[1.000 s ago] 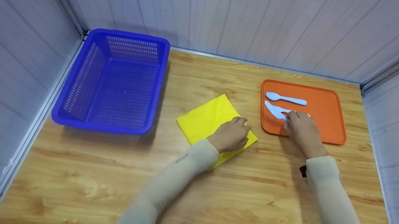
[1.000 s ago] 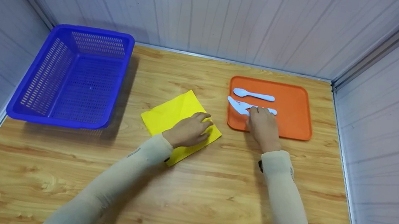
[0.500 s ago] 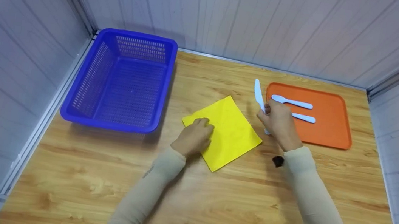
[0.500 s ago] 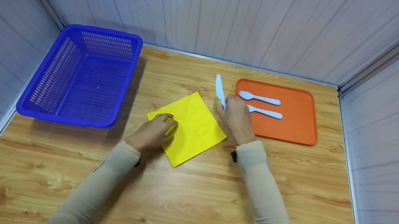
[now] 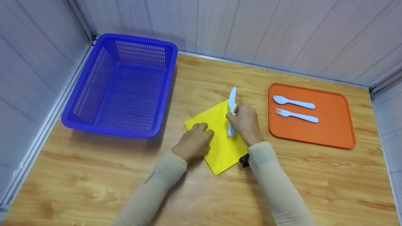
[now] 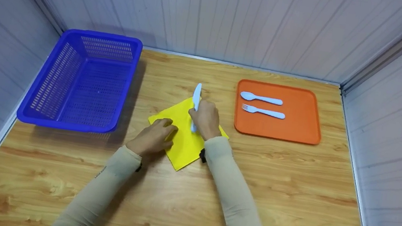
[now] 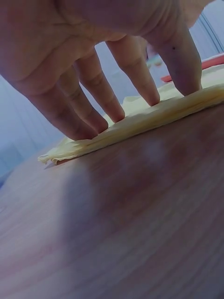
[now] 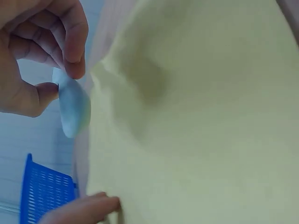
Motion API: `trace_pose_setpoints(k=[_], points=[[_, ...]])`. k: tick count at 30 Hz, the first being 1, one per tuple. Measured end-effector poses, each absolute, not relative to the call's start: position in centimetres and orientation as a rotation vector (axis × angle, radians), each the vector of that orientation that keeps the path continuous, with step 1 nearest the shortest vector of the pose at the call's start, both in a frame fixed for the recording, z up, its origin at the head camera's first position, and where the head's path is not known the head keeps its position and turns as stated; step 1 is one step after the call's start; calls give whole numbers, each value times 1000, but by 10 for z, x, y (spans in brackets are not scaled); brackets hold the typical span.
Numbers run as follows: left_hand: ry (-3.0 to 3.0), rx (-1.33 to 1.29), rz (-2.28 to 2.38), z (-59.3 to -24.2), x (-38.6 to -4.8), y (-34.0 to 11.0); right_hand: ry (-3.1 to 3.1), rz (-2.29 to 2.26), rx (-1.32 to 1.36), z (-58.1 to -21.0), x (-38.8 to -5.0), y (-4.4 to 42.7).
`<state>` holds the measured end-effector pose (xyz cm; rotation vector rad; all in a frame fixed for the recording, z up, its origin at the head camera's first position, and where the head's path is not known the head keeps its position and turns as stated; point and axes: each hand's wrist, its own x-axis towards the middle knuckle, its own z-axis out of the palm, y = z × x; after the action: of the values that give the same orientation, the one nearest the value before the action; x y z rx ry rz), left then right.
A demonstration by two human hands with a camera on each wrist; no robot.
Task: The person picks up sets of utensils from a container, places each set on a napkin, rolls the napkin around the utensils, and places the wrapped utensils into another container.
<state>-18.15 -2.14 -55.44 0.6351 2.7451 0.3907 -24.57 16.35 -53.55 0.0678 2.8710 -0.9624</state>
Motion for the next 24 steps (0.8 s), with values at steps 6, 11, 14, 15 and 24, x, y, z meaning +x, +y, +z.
trace_pose_setpoints(k=[6, 11, 14, 15, 24], points=[[2742, 606, 423, -554, -178, -25, 2914, -910, -15, -549, -246, 145], [2720, 598, 440, -554, -177, -23, 2892, -901, 7, -553, -245, 138], [2725, 612, 431, -554, -177, -22, 2872, -888, 15, -555, -245, 136], [2727, 617, 430, -554, -177, -22, 2868, -886, 21, -555, -245, 136], [2722, 627, 453, -555, -179, -23, 2878, -829, 13, -557, -248, 135]])
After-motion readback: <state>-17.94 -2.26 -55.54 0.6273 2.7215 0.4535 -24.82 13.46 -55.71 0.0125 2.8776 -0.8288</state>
